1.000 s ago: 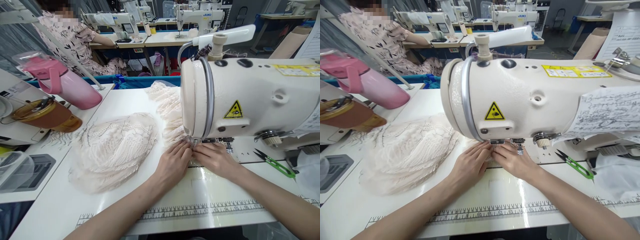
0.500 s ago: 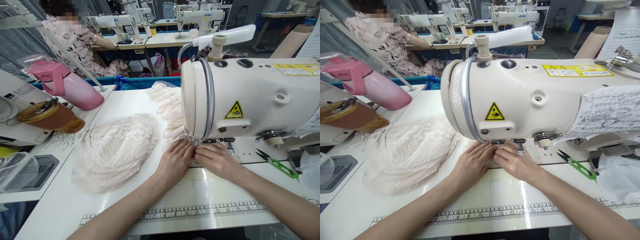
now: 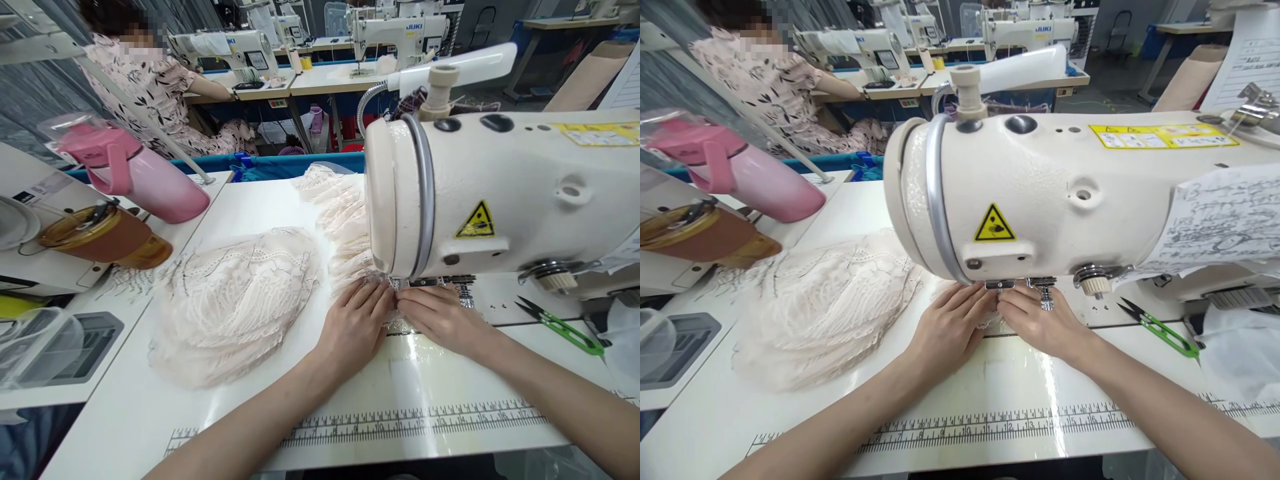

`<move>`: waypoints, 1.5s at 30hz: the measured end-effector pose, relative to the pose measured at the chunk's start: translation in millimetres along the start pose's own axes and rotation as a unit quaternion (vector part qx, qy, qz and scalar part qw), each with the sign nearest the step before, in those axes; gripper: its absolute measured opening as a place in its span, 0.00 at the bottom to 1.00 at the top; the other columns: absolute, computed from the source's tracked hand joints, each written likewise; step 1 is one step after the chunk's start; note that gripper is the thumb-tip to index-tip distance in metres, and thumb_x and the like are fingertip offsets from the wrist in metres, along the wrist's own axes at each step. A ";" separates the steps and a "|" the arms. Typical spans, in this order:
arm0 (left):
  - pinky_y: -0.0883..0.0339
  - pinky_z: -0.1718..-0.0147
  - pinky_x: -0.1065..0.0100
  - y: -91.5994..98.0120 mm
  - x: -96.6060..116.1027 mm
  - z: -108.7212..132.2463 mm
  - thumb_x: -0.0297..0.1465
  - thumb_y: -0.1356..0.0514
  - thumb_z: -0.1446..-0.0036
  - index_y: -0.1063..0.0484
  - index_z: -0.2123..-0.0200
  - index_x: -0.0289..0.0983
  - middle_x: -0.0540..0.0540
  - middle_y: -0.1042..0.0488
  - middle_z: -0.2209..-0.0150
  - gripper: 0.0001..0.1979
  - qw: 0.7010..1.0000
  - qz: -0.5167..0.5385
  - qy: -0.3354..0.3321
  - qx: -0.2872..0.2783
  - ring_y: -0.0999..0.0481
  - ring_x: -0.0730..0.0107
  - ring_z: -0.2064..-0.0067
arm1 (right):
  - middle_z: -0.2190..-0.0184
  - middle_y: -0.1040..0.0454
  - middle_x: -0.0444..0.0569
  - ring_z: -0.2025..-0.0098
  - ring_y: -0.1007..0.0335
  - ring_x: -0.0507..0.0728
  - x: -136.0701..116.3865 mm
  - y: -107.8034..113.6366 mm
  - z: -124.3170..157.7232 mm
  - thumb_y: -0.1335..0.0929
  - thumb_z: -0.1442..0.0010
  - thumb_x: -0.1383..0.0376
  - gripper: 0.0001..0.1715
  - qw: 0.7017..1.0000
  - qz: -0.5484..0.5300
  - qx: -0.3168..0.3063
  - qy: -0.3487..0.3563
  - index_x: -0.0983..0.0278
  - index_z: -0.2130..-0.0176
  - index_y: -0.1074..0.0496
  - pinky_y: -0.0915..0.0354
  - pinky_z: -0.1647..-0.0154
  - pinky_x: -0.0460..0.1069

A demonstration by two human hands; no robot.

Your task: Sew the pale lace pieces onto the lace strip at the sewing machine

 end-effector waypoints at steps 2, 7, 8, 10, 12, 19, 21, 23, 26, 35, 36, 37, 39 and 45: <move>0.37 0.43 0.53 0.3 0.6 -0.1 0.26 0.47 0.41 0.32 0.46 0.31 0.39 0.28 0.45 0.19 1.000 -0.004 -0.004 0.003 0.30 0.56 0.43 | 0.57 0.23 0.45 0.55 0.28 0.52 2.0 -1.3 1.4 0.36 0.38 0.73 0.10 1.000 -0.001 -0.003 -0.002 0.62 0.59 0.28 0.34 0.54 0.48; 0.38 0.42 0.53 0.8 3.1 -0.7 0.27 0.48 0.40 0.31 0.47 0.30 0.40 0.28 0.46 0.19 1.000 -0.018 -0.013 0.010 0.31 0.56 0.43 | 0.57 0.22 0.44 0.57 0.27 0.50 2.3 4.7 1.8 0.35 0.37 0.71 0.09 0.998 0.053 0.022 0.001 0.63 0.57 0.28 0.35 0.54 0.47; 0.38 0.42 0.53 0.7 3.4 -0.8 0.27 0.48 0.40 0.31 0.46 0.31 0.40 0.28 0.45 0.19 1.000 -0.021 -0.013 0.010 0.31 0.56 0.43 | 0.58 0.22 0.43 0.58 0.27 0.49 1.7 7.4 0.6 0.35 0.37 0.71 0.09 0.997 0.069 0.027 0.002 0.63 0.58 0.27 0.36 0.55 0.47; 0.38 0.42 0.53 0.6 4.0 -1.1 0.27 0.48 0.39 0.31 0.46 0.31 0.41 0.29 0.45 0.18 0.999 -0.027 -0.012 0.013 0.31 0.56 0.43 | 0.59 0.21 0.42 0.60 0.27 0.50 0.5 12.8 -2.8 0.36 0.37 0.70 0.08 0.996 0.089 0.031 0.004 0.63 0.60 0.27 0.36 0.58 0.48; 0.39 0.42 0.53 0.3 4.5 -1.2 0.28 0.48 0.38 0.31 0.46 0.31 0.40 0.29 0.45 0.18 0.999 -0.032 -0.012 0.013 0.30 0.56 0.43 | 0.60 0.21 0.42 0.62 0.27 0.51 0.5 17.3 -6.1 0.35 0.37 0.69 0.08 0.995 0.090 0.033 0.000 0.63 0.61 0.26 0.37 0.62 0.48; 0.39 0.42 0.52 -1.8 5.5 -0.9 0.28 0.47 0.39 0.34 0.43 0.32 0.40 0.28 0.46 0.21 0.999 -0.041 -0.013 0.003 0.32 0.55 0.42 | 0.61 0.21 0.44 0.69 0.28 0.53 5.7 18.5 -4.0 0.35 0.39 0.69 0.10 0.994 0.103 0.009 -0.041 0.60 0.58 0.26 0.38 0.67 0.49; 0.39 0.42 0.52 -2.0 5.8 -1.0 0.29 0.47 0.39 0.34 0.43 0.32 0.39 0.28 0.46 0.21 0.999 -0.045 -0.014 0.005 0.32 0.54 0.42 | 0.62 0.21 0.44 0.69 0.28 0.52 7.3 19.0 -4.2 0.36 0.37 0.69 0.12 0.995 0.079 0.000 -0.056 0.59 0.58 0.25 0.37 0.69 0.49; 0.39 0.41 0.51 -1.7 6.9 -0.8 0.29 0.47 0.38 0.32 0.45 0.32 0.39 0.28 0.46 0.19 0.999 -0.046 -0.025 0.013 0.32 0.54 0.42 | 0.64 0.21 0.43 0.69 0.28 0.51 9.1 20.5 -6.7 0.39 0.36 0.70 0.16 0.996 0.034 -0.007 -0.077 0.57 0.59 0.25 0.36 0.68 0.48; 0.39 0.41 0.52 -0.8 10.8 0.5 0.26 0.48 0.38 0.31 0.46 0.30 0.39 0.29 0.45 0.18 0.996 -0.043 -0.075 0.029 0.31 0.57 0.43 | 0.68 0.22 0.42 0.70 0.29 0.50 10.0 23.0 -12.0 0.42 0.36 0.73 0.20 0.996 -0.015 -0.008 -0.092 0.56 0.61 0.25 0.36 0.68 0.47; 0.35 0.43 0.51 5.8 4.7 2.4 0.24 0.50 0.38 0.27 0.51 0.27 0.37 0.25 0.50 0.16 0.994 -0.030 -0.093 0.040 0.26 0.57 0.47 | 0.59 0.22 0.42 0.62 0.28 0.51 -6.5 11.4 -6.4 0.35 0.41 0.74 0.13 0.992 0.124 0.009 0.023 0.63 0.58 0.27 0.36 0.62 0.49; 0.34 0.43 0.52 6.9 3.8 2.2 0.24 0.50 0.38 0.27 0.52 0.27 0.37 0.25 0.50 0.16 0.994 -0.034 -0.094 0.041 0.26 0.57 0.48 | 0.59 0.22 0.43 0.59 0.28 0.52 -8.9 9.1 -5.3 0.36 0.40 0.75 0.13 0.994 0.104 0.011 0.032 0.64 0.57 0.28 0.36 0.60 0.49; 0.34 0.43 0.52 7.8 2.9 2.0 0.24 0.49 0.38 0.26 0.53 0.27 0.38 0.25 0.51 0.15 0.994 -0.037 -0.096 0.043 0.25 0.57 0.48 | 0.59 0.22 0.43 0.57 0.28 0.52 -11.1 7.5 -4.6 0.36 0.40 0.76 0.13 0.995 0.086 0.017 0.038 0.64 0.57 0.28 0.35 0.58 0.49; 0.34 0.44 0.52 9.0 1.3 1.6 0.23 0.49 0.39 0.26 0.54 0.28 0.38 0.24 0.52 0.15 0.993 -0.042 -0.098 0.046 0.25 0.57 0.49 | 0.61 0.21 0.43 0.56 0.29 0.51 -14.5 6.2 -3.9 0.36 0.40 0.76 0.12 0.996 0.069 0.036 0.047 0.64 0.60 0.27 0.35 0.56 0.50; 0.34 0.44 0.51 7.1 -2.2 1.3 0.23 0.49 0.40 0.26 0.54 0.27 0.37 0.25 0.51 0.15 0.994 -0.046 -0.091 0.039 0.25 0.56 0.48 | 0.61 0.21 0.43 0.57 0.29 0.51 -14.9 5.1 -5.7 0.36 0.39 0.76 0.12 0.996 0.062 0.045 0.050 0.63 0.60 0.27 0.35 0.55 0.49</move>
Point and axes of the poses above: each hand's wrist, its own z-axis away from the middle knuckle, its own y-axis out of the back of the hand, x = y × z, the point moved 5 cm from there along -z, towards the middle knuckle
